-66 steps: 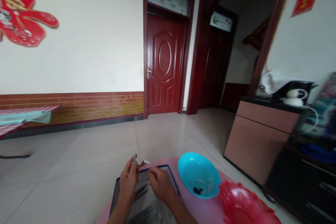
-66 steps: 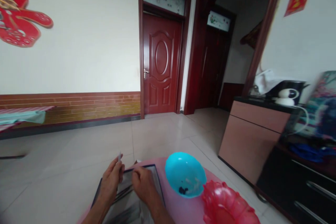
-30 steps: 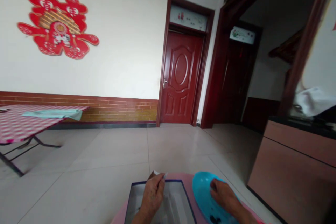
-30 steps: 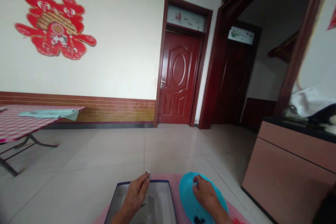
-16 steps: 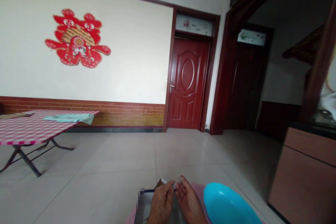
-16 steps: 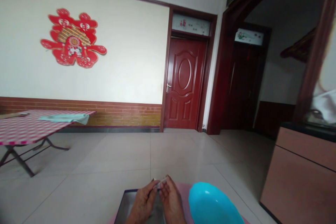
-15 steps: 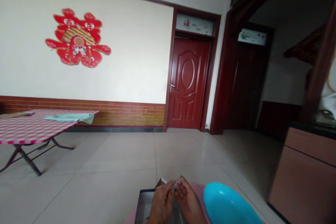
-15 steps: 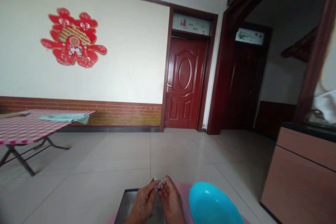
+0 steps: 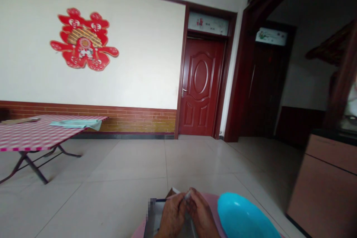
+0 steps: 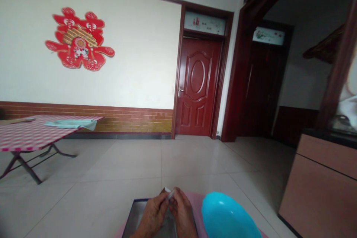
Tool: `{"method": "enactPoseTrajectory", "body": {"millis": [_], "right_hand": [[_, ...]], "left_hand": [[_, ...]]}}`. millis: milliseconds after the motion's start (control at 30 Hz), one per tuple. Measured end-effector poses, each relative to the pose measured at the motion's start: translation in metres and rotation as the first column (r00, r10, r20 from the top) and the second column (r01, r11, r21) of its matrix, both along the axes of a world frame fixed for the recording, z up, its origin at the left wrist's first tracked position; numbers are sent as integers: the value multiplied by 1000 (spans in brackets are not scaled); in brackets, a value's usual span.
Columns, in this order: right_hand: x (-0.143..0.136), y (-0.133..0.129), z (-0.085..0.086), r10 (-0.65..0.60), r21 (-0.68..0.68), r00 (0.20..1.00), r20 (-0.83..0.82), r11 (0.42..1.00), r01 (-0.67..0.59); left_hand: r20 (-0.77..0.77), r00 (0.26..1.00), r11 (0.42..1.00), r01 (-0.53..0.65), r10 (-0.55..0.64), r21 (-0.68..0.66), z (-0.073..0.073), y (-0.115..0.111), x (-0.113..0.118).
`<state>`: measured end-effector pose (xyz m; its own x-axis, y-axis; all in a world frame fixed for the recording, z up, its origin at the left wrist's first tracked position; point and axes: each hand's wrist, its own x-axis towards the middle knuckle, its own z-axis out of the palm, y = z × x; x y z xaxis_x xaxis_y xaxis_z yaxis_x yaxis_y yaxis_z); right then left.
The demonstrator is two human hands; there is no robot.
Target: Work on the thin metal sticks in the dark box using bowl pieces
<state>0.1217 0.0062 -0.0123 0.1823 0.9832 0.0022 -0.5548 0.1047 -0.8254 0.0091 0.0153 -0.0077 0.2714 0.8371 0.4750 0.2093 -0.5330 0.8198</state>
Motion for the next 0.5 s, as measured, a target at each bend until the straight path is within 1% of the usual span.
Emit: {"method": "enactPoseTrajectory", "body": {"millis": [100,267,367,500], "right_hand": [[0,-2,1,8,2,999,41,1000,-8],[1,4,-3,13,23,1000,-14,1000,-13],[3,7,-6,8,19,1000,-11,1000,-7],[5,7,-4,56,18,998,-18,998,-56]], "left_hand": [[56,998,997,-8,12,-74,-1,2,2],[192,978,968,127,-86,-215,-4,6,7],[276,955,926,195,-105,-322,-6,7,10],[341,931,846,281,-127,-453,-1,3,10]]}}
